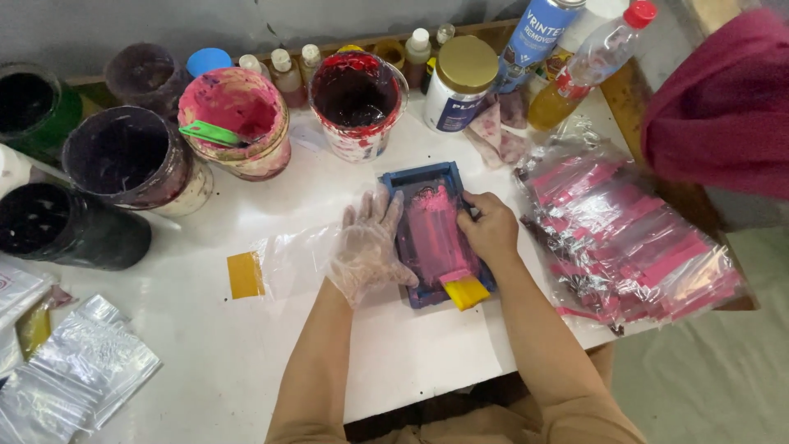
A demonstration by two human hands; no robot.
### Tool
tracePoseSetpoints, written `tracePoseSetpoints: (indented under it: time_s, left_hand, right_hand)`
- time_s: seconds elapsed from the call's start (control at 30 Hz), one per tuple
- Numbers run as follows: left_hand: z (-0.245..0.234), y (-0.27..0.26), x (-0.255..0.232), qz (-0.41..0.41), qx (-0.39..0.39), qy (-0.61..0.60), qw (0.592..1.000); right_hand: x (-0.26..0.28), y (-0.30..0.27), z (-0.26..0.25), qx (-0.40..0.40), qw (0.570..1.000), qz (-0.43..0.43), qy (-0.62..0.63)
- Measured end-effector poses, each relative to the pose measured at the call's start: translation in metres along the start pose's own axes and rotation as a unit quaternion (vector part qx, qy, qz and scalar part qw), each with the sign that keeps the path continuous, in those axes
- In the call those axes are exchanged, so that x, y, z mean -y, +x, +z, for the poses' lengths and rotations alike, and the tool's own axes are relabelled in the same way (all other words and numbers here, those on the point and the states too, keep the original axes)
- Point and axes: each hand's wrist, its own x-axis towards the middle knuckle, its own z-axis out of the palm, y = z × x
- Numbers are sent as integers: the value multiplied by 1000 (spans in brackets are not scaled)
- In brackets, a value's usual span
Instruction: The person smooths a clear plastic sheet on a white table, then uses a yellow squeegee to spread pink ink across a blue screen-printing frame. They repeatedly pull the squeegee through the ink to coat the screen evenly.
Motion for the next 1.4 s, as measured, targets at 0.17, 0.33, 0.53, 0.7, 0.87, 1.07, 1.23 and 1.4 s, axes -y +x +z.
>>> tracePoseSetpoints:
  time_s: [0.17, 0.33, 0.53, 0.7, 0.87, 1.07, 1.23, 1.4]
  left_hand:
    - [-9, -4, -6, -15, 22, 7, 1000]
    - [-4, -2, -7, -29, 17, 22, 999]
    - [-5, 2, -10, -35, 41, 17, 998]
    - [-13, -4, -14, -31, 67, 24, 997]
    - [-16, -11, -16, -34, 65, 8, 997]
    - [-8, -4, -11, -30, 59, 4, 998]
    - [6, 4, -8, -39, 38, 17, 998]
    - [14, 8, -12, -63, 31, 24, 997]
  right_hand:
    - [1, -3, 1, -18, 995, -54, -78]
    - [2, -4, 3, -38, 994, -54, -85]
    - [-3, 1, 2, -23, 995, -53, -80]
    - [-7, 8, -2, 9, 995, -61, -76]
    - [25, -1, -46, 105, 994, -8, -12]
    - [104, -50, -124, 360, 915, -117, -142]
    - [91, -51, -104, 413, 838, -155, -321]
    - [68, -20, -87, 340, 900, -120, -246]
